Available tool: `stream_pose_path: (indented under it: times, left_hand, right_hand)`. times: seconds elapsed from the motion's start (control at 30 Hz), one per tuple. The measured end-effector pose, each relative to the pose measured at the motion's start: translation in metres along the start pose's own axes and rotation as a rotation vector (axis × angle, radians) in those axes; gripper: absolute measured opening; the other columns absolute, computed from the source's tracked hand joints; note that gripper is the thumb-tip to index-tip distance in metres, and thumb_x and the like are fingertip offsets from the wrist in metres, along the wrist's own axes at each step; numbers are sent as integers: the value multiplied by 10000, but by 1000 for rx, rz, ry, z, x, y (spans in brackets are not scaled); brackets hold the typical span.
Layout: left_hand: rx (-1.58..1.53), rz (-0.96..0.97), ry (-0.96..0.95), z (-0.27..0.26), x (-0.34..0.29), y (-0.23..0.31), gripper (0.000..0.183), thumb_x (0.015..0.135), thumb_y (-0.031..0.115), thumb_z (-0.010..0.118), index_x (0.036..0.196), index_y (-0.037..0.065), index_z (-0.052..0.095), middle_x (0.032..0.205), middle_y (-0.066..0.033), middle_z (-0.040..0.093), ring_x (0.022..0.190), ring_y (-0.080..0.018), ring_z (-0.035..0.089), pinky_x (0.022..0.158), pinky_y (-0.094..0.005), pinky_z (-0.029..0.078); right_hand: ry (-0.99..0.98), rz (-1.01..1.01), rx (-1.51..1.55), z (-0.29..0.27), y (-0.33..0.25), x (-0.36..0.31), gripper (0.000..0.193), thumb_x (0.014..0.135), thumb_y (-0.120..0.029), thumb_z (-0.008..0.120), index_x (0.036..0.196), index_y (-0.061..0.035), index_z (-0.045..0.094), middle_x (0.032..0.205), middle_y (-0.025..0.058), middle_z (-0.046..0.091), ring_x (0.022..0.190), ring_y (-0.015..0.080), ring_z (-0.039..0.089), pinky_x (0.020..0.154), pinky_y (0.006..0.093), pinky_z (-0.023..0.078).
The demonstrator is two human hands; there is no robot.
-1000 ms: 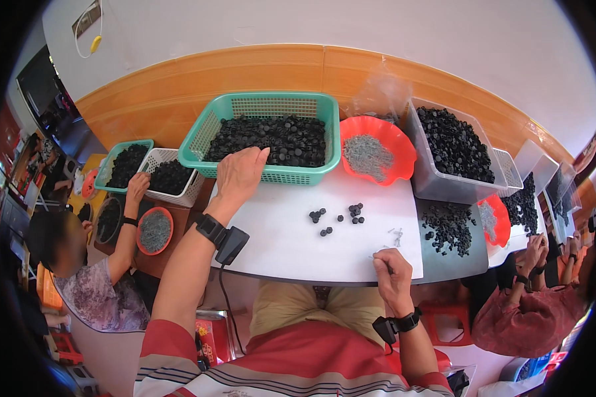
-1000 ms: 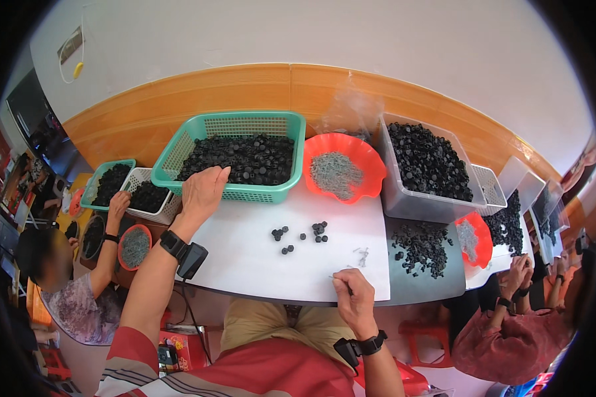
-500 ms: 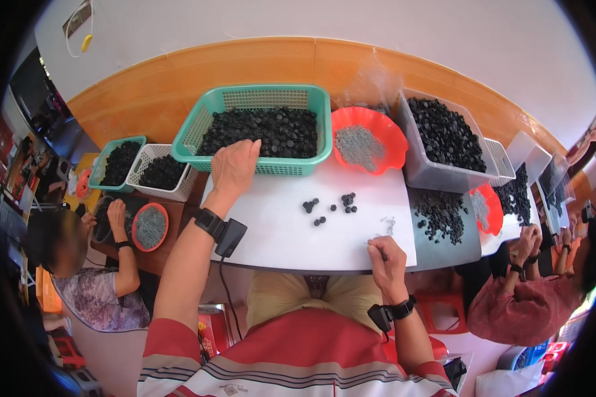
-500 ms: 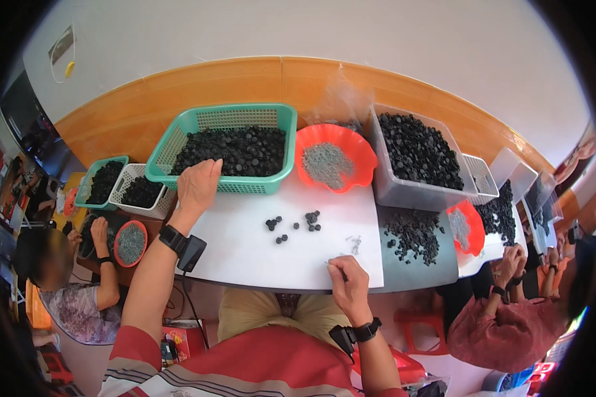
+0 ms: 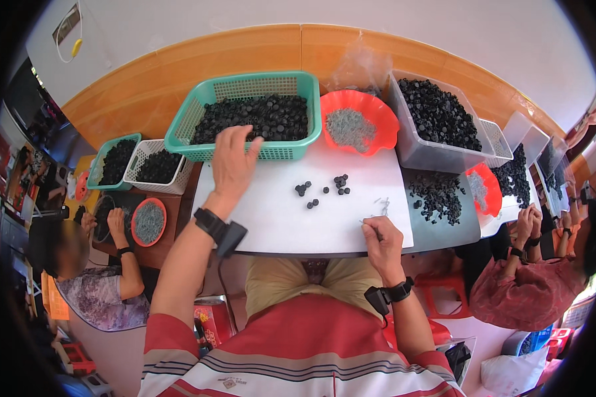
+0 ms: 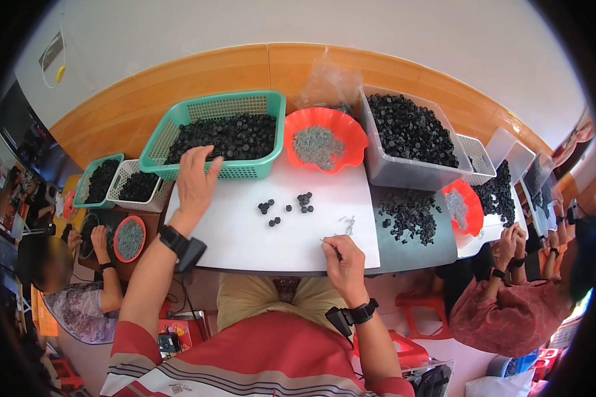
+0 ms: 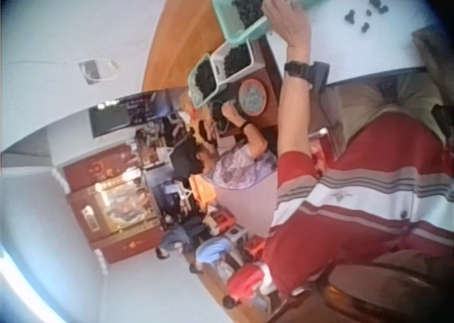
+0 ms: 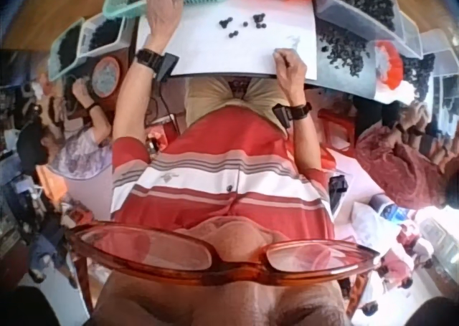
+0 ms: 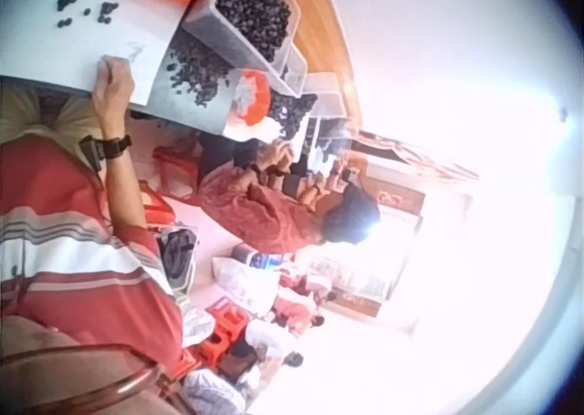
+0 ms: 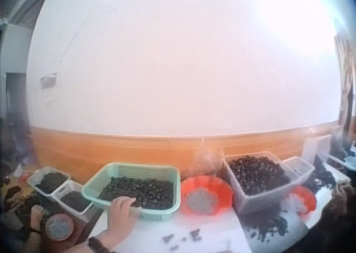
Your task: Assembling small black plastic components by hand on a white work surface.
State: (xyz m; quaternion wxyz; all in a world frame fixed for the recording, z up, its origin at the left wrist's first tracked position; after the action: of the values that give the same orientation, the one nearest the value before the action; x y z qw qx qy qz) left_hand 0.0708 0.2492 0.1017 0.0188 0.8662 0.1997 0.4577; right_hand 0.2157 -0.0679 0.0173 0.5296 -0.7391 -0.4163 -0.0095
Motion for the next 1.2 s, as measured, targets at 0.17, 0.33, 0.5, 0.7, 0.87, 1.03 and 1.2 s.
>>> stream_pose_path:
  times: [0.17, 0.33, 0.5, 0.7, 0.87, 1.03, 1.2]
  left_hand:
    - [-392, 2, -272, 26, -54, 83, 808, 779, 331, 884, 1405, -11, 504, 1388, -226, 563, 1325, -409, 513, 1133, -463, 419]
    - [-429, -73, -673, 77, -75, 103, 1175, 718, 457, 907, 1558, -45, 255, 1565, -289, 356, 1483, -465, 302, 1234, -491, 292]
    - [-351, -4, -729, 101, -72, 122, 1009, 813, 406, 848, 1543, -35, 307, 1577, -308, 323, 1492, -439, 299, 1232, -481, 286]
    - [-412, 106, -677, 130, -64, 143, 712, 907, 339, 755, 1463, -2, 472, 1537, -251, 435, 1460, -457, 347, 1210, -494, 314]
    - [-441, 118, -594, 142, -66, 142, 448, 915, 292, 741, 1246, 2, 653, 1421, -196, 581, 1404, -400, 452, 1165, -468, 384]
    - [-496, 71, -597, 132, -58, 142, 305, 903, 238, 748, 1080, -9, 723, 1319, -172, 665, 1339, -348, 543, 1117, -434, 445]
    - [-513, 67, -651, 135, -59, 139, 267, 884, 217, 759, 1029, -5, 732, 1324, -167, 662, 1328, -355, 550, 1103, -433, 455]
  right_hand:
    - [0, 10, 8, 0, 0, -1, 65, 928, -12, 691, 989, 9, 692, 889, 128, 682, 728, 233, 637, 675, 307, 503]
    - [-3, 11, 24, 2, 3, -1, 70, 924, -12, 694, 991, 7, 695, 900, 132, 687, 766, 258, 660, 701, 321, 516]
    - [4, 1, 35, -2, -1, -1, 78, 918, -6, 698, 996, 4, 700, 906, 134, 691, 785, 272, 672, 717, 328, 527]
    - [-6, 32, 58, -2, -1, -1, 94, 913, -3, 704, 1007, 6, 704, 923, 134, 692, 770, 255, 671, 696, 315, 526]
    - [6, -6, 95, -3, -1, -2, 107, 916, 4, 702, 1023, 3, 703, 922, 131, 689, 757, 243, 660, 682, 306, 520]
    - [23, -23, 122, -5, 1, -2, 101, 918, 2, 701, 1020, 3, 703, 918, 133, 687, 740, 241, 653, 671, 314, 517]
    - [41, -55, 150, -7, -1, -2, 97, 915, 6, 699, 1011, 5, 701, 903, 136, 686, 726, 253, 651, 659, 322, 515]
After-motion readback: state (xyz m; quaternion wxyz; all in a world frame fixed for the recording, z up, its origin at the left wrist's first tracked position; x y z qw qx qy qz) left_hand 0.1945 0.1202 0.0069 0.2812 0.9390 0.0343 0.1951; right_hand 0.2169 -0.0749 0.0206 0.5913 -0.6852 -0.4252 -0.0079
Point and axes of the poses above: each hand's wrist, its own x-axis towards the middle knuckle, its own z-axis out of the palm, y = z × x, the point moved 8 cm from there along x, towards the middle knuckle
